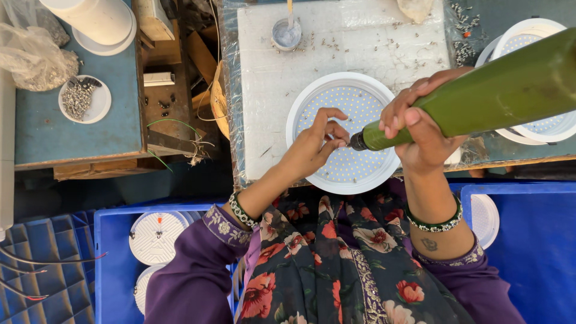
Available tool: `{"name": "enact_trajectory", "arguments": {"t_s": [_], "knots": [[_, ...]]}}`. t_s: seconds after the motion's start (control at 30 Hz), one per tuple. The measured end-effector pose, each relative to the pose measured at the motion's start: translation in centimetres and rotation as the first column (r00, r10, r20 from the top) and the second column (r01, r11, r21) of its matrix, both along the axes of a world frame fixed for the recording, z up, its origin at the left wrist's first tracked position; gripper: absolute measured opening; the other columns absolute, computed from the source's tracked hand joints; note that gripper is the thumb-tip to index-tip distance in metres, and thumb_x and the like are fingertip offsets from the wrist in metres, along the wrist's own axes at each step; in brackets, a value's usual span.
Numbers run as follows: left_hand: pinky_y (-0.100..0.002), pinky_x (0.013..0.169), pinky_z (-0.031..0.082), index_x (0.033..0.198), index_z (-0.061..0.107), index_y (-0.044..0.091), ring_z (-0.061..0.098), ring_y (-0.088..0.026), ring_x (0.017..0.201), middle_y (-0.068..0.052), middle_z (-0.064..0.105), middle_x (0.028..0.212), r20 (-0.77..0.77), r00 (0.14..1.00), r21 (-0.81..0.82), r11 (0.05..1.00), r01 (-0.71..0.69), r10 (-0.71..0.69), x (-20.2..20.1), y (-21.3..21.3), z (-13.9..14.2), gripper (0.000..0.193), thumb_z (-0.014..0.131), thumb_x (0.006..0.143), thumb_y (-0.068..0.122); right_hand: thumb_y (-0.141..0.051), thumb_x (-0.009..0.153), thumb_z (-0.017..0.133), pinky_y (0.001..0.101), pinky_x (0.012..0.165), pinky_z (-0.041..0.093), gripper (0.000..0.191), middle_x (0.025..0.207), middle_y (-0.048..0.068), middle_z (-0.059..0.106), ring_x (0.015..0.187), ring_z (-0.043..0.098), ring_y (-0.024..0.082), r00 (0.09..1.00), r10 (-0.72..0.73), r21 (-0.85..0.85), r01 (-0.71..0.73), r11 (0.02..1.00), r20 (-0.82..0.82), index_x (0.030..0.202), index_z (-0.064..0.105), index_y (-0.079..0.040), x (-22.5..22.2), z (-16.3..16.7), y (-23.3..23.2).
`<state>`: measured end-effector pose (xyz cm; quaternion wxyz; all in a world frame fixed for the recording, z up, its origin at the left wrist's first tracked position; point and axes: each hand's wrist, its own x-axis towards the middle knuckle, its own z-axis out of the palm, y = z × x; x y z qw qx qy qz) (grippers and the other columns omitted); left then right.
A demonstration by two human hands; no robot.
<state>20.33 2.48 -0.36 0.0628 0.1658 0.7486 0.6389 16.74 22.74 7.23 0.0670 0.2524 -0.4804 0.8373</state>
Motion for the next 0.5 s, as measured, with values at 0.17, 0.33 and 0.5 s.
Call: {"name": "enact_trajectory", "arguments": {"t_s": [0.17, 0.33, 0.5], "knots": [[-0.034, 0.087, 0.057, 0.135, 0.035, 0.007, 0.074, -0.021, 0.096, -0.009, 0.071, 0.099, -0.047, 0.999, -0.002, 1.000, 0.006, -0.006, -1.0, -0.8, 0.1, 0.044, 0.058, 0.100, -0.006, 0.001, 0.106, 0.064, 0.0308, 0.051, 0.050, 0.024, 0.075, 0.014, 0.054, 0.057, 0.053, 0.019, 0.999, -0.024, -0.012, 0.023, 1.000, -0.037, 0.122, 0.046, 0.002, -1.1, -0.8, -0.7], [-0.035, 0.085, 0.057, 0.135, 0.036, 0.008, 0.075, -0.024, 0.095, -0.010, 0.073, 0.098, -0.104, 0.992, -0.072, 0.994, -0.076, 0.069, -1.5, -1.5, 0.1, 0.047, 0.064, 0.099, -0.004, 0.001, 0.101, 0.063, 0.0310, 0.048, 0.049, 0.029, 0.075, 0.013, 0.053, 0.055, 0.054, 0.018, 0.997, -0.066, -0.029, 0.065, 0.997, -0.040, 0.123, 0.044, 0.000, -2.4, -1.0, -2.0], [-0.039, 0.090, 0.051, 0.135, 0.041, 0.011, 0.073, -0.025, 0.098, -0.003, 0.077, 0.096, -0.403, 0.909, -0.316, 0.916, -0.247, 0.106, -1.5, -1.8, -0.3, 0.055, 0.074, 0.092, 0.002, 0.001, 0.103, 0.064, 0.0334, 0.050, 0.050, 0.027, 0.075, 0.015, 0.056, 0.054, 0.054, 0.020, 0.998, -0.050, 0.055, 0.053, 0.997, -0.043, 0.121, 0.045, 0.001, -3.1, -1.9, -2.9]]}}
